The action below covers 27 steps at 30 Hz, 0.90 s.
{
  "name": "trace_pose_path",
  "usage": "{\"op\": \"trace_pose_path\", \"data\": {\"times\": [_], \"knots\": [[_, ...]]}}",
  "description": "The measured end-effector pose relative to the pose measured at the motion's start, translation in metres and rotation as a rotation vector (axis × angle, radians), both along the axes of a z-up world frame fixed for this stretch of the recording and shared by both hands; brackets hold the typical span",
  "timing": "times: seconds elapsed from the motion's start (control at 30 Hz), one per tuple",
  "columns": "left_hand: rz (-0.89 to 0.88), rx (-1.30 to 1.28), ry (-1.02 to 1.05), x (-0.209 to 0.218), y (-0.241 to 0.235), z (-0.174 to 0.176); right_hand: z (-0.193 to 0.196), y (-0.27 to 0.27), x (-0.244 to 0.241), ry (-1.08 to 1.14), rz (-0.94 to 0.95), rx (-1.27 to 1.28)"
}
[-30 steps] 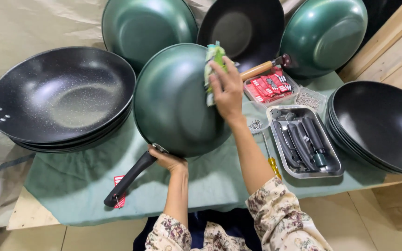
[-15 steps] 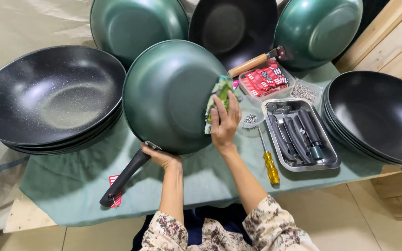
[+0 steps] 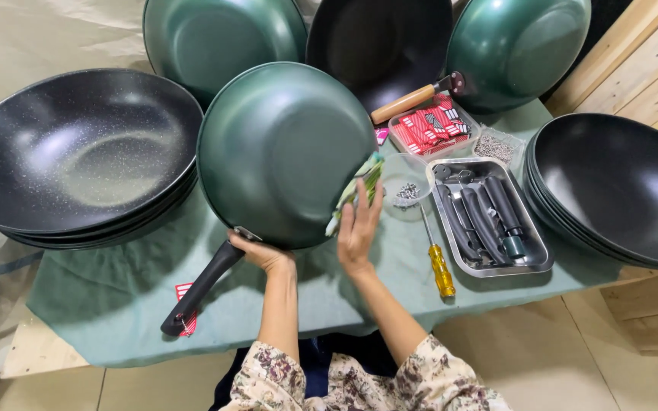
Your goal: Attaching a handle to a pan using a screwdriver, cleaning the pan surface with a cloth, and sorting screws.
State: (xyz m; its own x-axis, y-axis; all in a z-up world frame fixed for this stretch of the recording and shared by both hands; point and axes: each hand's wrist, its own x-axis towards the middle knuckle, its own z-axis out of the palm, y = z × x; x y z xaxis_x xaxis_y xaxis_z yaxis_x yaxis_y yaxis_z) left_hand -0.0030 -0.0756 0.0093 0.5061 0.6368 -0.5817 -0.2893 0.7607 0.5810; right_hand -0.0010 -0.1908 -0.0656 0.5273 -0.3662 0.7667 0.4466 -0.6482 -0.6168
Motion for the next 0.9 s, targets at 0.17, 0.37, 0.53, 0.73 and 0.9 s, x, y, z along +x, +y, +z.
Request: {"op": "trace_pose_path", "data": {"times": [0.17, 0.37, 0.53, 0.73, 0.9], "knots": [[0.005, 0.012, -0.008, -0.001, 0.000, -0.001, 0.003, -0.022, 0.032, -0.038, 0.033, -0.020], [0.013, 0.017, -0.024, -0.002, 0.000, -0.003, 0.057, -0.031, 0.091, -0.081, -0.048, -0.176], [0.021, 0.023, -0.032, -0.002, -0.001, -0.004, 0.055, 0.012, 0.034, -0.192, -0.021, -0.473], [0.042, 0.034, -0.031, -0.001, -0.003, -0.003, 0.051, -0.005, 0.035, -0.274, 0.110, -0.532], [0.050, 0.042, -0.042, -0.001, -0.004, -0.003, 0.107, -0.010, 0.105, -0.299, -0.060, -0.416]]}}
